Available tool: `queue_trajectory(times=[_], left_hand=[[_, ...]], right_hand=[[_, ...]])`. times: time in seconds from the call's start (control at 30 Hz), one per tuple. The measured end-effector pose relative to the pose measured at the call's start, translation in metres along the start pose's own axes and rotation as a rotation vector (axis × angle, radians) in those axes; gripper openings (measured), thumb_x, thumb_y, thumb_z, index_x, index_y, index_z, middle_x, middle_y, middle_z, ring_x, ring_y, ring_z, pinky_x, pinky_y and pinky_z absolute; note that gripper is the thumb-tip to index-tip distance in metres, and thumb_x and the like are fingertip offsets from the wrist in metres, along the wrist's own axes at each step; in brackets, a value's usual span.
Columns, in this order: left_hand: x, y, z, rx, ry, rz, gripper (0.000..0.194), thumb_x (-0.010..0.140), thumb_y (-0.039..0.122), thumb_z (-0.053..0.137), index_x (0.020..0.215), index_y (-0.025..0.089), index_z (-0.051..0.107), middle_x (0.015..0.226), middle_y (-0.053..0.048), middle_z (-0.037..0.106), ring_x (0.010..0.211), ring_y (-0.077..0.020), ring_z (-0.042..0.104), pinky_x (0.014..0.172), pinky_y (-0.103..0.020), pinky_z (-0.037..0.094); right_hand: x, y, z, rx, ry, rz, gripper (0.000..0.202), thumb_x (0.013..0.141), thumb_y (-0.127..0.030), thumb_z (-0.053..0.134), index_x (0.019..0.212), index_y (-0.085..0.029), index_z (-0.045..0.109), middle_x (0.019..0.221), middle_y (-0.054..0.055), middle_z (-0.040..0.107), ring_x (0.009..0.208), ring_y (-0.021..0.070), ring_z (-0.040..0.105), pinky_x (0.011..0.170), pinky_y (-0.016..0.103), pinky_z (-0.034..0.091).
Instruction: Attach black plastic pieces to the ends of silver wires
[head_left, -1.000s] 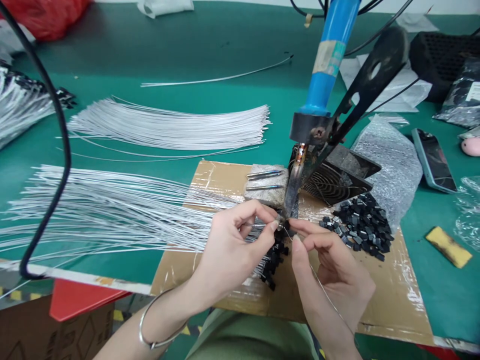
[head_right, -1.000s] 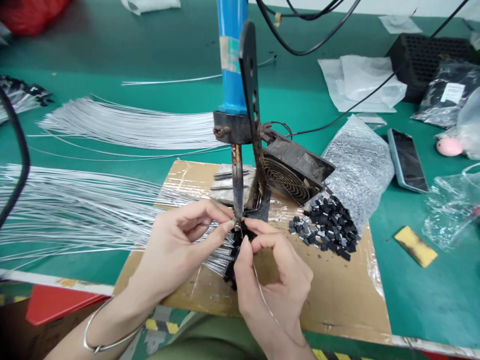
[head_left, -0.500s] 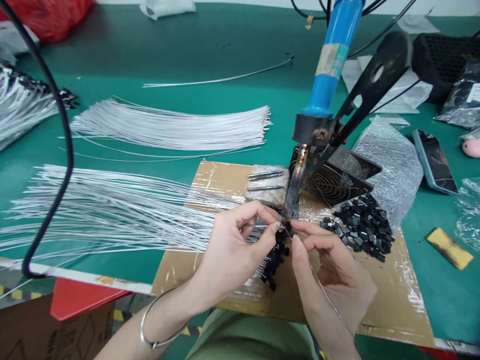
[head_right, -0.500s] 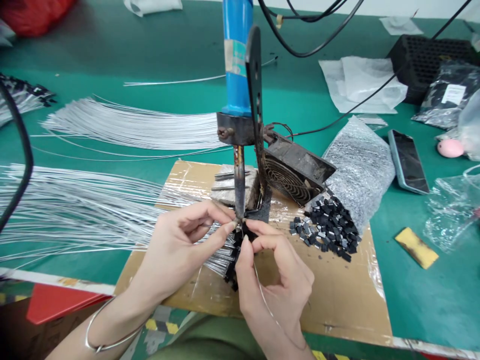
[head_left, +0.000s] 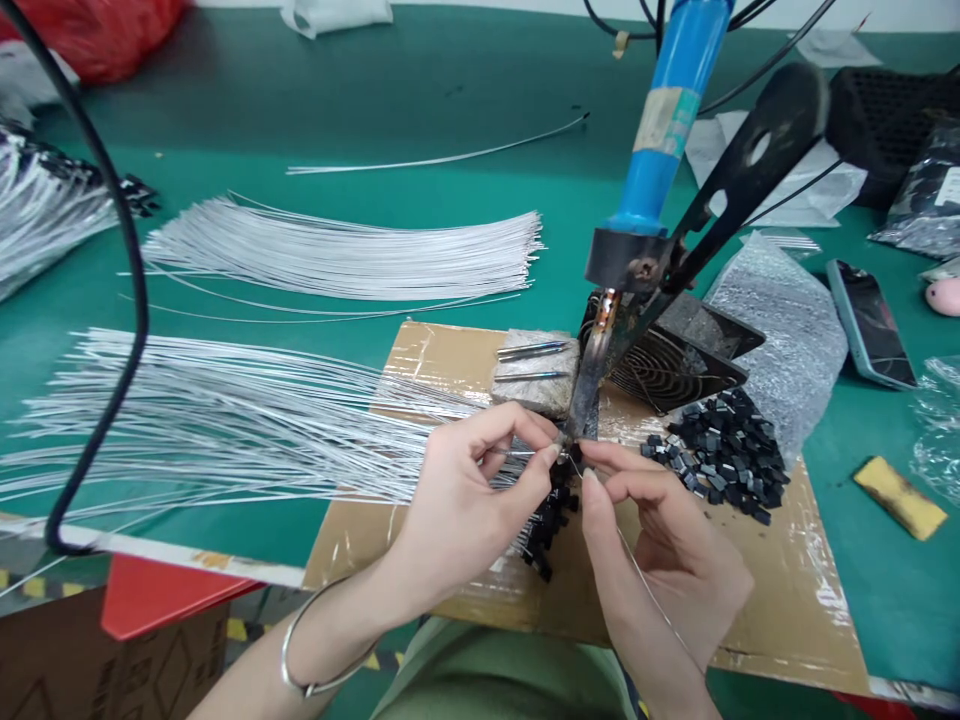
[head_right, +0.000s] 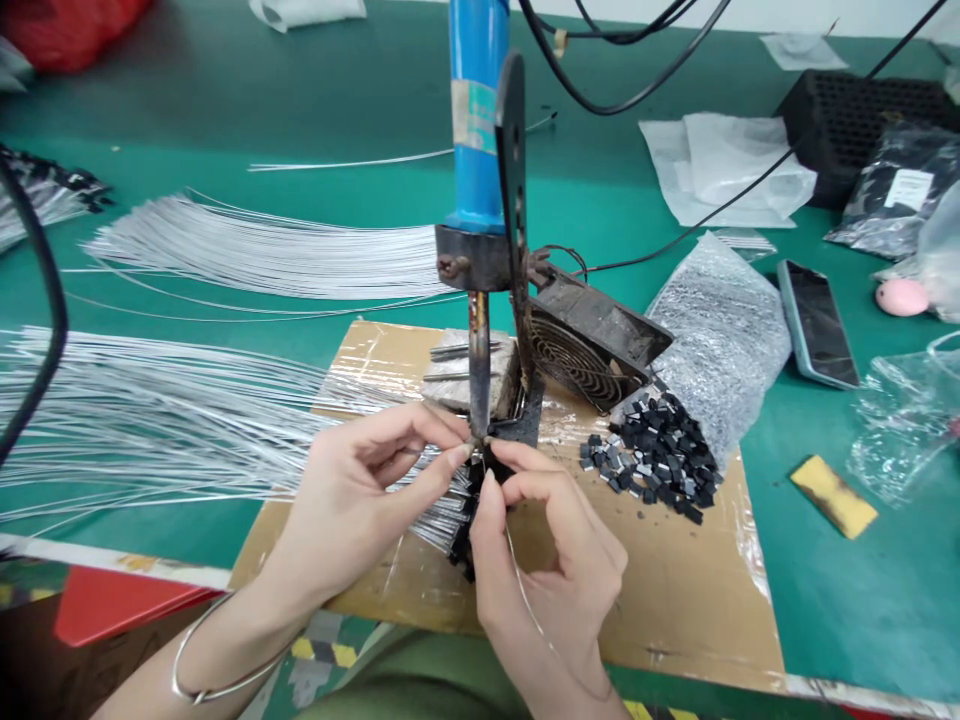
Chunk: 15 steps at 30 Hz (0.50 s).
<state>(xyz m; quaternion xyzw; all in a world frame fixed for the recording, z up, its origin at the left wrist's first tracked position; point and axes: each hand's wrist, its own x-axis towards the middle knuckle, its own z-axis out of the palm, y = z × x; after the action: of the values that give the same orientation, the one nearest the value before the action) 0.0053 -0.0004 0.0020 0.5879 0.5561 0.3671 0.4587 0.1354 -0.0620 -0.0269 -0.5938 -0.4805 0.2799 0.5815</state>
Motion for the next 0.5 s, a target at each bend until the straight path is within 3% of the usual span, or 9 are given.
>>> queue_trajectory(times=[0.23, 0.5], left_hand=[[0.0005, 0.0000, -0.0004, -0.008, -0.007, -0.008, 0.011, 0.079, 0.017, 0.065, 0.068, 0.018, 0.067, 0.076, -0.003, 0.076, 0.067, -0.0152, 0.064, 0.058, -0.024, 0.046], [0.0011, 0.0012, 0.0010, 0.010, -0.017, -0.004, 0.011, 0.080, 0.018, 0.064, 0.069, 0.018, 0.066, 0.077, -0.004, 0.076, 0.065, -0.0149, 0.062, 0.054, -0.024, 0.042]], right_hand=[[0.0001, 0.0008, -0.0006, -0.015, -0.007, 0.021, 0.013, 0.093, -0.014, 0.071, 0.083, -0.022, 0.067, 0.105, 0.009, 0.081, 0.101, 0.0214, 0.078, 0.092, 0.035, 0.062], [0.0003, 0.0019, 0.0005, -0.030, 0.012, -0.010, 0.013, 0.092, -0.013, 0.072, 0.084, -0.022, 0.068, 0.103, 0.007, 0.081, 0.097, 0.0195, 0.078, 0.091, 0.032, 0.062]])
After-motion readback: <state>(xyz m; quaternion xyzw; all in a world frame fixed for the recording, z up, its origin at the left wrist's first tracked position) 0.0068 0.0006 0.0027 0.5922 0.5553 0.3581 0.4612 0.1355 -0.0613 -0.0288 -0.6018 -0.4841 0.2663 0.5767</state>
